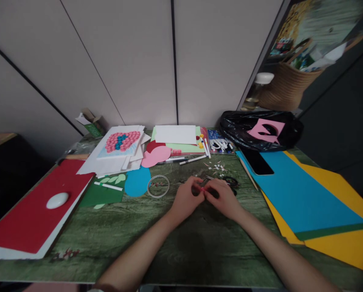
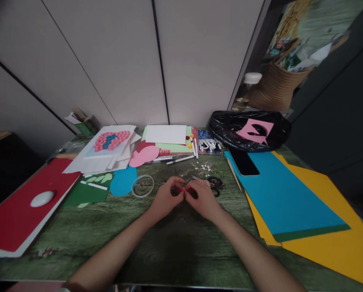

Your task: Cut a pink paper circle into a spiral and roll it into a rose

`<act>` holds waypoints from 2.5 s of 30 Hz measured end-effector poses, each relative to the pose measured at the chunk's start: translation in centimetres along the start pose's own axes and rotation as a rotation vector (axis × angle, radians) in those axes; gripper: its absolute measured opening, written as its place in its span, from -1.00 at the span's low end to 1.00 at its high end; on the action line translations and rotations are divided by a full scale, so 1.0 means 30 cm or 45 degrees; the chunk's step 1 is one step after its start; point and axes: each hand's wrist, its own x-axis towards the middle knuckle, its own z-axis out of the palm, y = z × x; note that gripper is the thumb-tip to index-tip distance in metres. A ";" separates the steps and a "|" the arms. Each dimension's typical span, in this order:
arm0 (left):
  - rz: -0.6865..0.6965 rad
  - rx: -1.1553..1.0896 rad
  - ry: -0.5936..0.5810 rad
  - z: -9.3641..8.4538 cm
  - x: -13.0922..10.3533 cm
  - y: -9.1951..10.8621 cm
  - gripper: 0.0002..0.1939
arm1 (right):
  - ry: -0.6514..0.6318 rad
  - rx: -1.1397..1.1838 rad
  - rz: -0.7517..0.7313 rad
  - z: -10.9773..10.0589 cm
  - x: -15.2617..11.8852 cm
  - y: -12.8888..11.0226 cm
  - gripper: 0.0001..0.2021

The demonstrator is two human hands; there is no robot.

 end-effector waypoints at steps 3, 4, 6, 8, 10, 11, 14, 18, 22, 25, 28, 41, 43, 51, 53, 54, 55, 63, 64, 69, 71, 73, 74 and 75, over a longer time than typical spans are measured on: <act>-0.013 -0.076 0.032 -0.001 0.006 -0.003 -0.63 | -0.007 0.065 0.025 -0.007 0.003 0.003 -0.96; -0.023 -0.133 0.036 -0.001 0.009 -0.005 -0.62 | -0.010 0.092 0.036 -0.009 0.005 0.005 -0.96; -0.077 -0.319 0.030 0.000 0.015 -0.007 -0.61 | -0.017 0.153 0.061 -0.013 0.008 0.007 -0.94; -0.149 -0.523 0.011 0.001 0.021 -0.009 -0.62 | -0.023 0.216 0.088 -0.015 0.011 0.009 -0.91; -0.199 -0.676 -0.012 0.002 0.024 -0.011 -0.68 | -0.026 0.273 0.110 -0.015 0.011 0.007 -0.88; -0.210 -0.721 -0.026 0.002 0.024 -0.011 -0.73 | -0.025 0.297 0.119 -0.015 0.011 0.006 -0.87; -0.220 -0.803 -0.058 0.001 0.024 -0.010 -0.83 | -0.016 0.352 0.138 -0.013 0.011 0.002 -0.86; -0.236 -0.861 -0.041 -0.003 0.024 -0.008 -0.84 | -0.008 0.406 0.164 -0.010 0.011 0.005 -0.86; -0.265 -0.915 -0.025 -0.007 0.024 -0.006 -0.81 | 0.007 0.483 0.194 0.002 0.008 0.013 -0.85; -0.301 -0.942 -0.060 -0.005 0.023 -0.003 -0.77 | 0.000 0.552 0.200 0.012 0.008 0.016 -0.75; -0.328 -0.978 -0.097 -0.003 0.021 0.001 -0.78 | -0.024 0.587 0.187 0.016 0.011 0.016 -0.73; -0.345 -0.896 -0.019 0.007 0.021 0.006 -0.65 | -0.005 0.625 0.219 0.015 0.015 0.029 -0.79; -0.329 -0.844 0.009 0.012 0.021 0.005 -0.65 | -0.005 0.627 0.214 0.016 0.014 0.028 -0.79; -0.341 -0.867 0.039 0.018 0.016 -0.004 -0.64 | -0.018 0.637 0.207 0.023 0.014 0.028 -0.81; -0.344 -0.878 0.033 0.016 0.016 -0.005 -0.63 | -0.023 0.641 0.207 0.024 0.014 0.027 -0.81; -0.346 -0.884 0.030 0.015 0.015 -0.005 -0.62 | -0.026 0.644 0.207 0.024 0.014 0.027 -0.82; -0.347 -0.888 0.026 0.014 0.014 -0.004 -0.63 | -0.028 0.646 0.208 0.025 0.013 0.027 -0.82; -0.338 -0.899 0.003 0.007 0.006 0.017 -0.65 | -0.019 0.654 0.222 0.024 0.012 0.025 -0.84; -0.339 -0.895 0.002 0.007 0.006 0.018 -0.64 | -0.019 0.653 0.222 0.023 0.012 0.023 -0.84; -0.339 -0.909 -0.012 0.008 0.006 0.019 -0.64 | -0.020 0.667 0.221 0.022 0.011 0.020 -0.84; -0.340 -0.929 -0.011 0.009 0.008 0.018 -0.64 | -0.024 0.675 0.223 0.023 0.012 0.022 -0.84; -0.349 -0.951 -0.012 0.011 0.011 0.015 -0.64 | -0.032 0.684 0.228 0.023 0.014 0.024 -0.84; -0.354 -0.964 -0.014 0.012 0.013 0.012 -0.64 | -0.036 0.689 0.232 0.022 0.015 0.025 -0.83; -0.359 -0.978 -0.017 0.013 0.015 0.010 -0.65 | -0.038 0.694 0.237 0.021 0.016 0.026 -0.83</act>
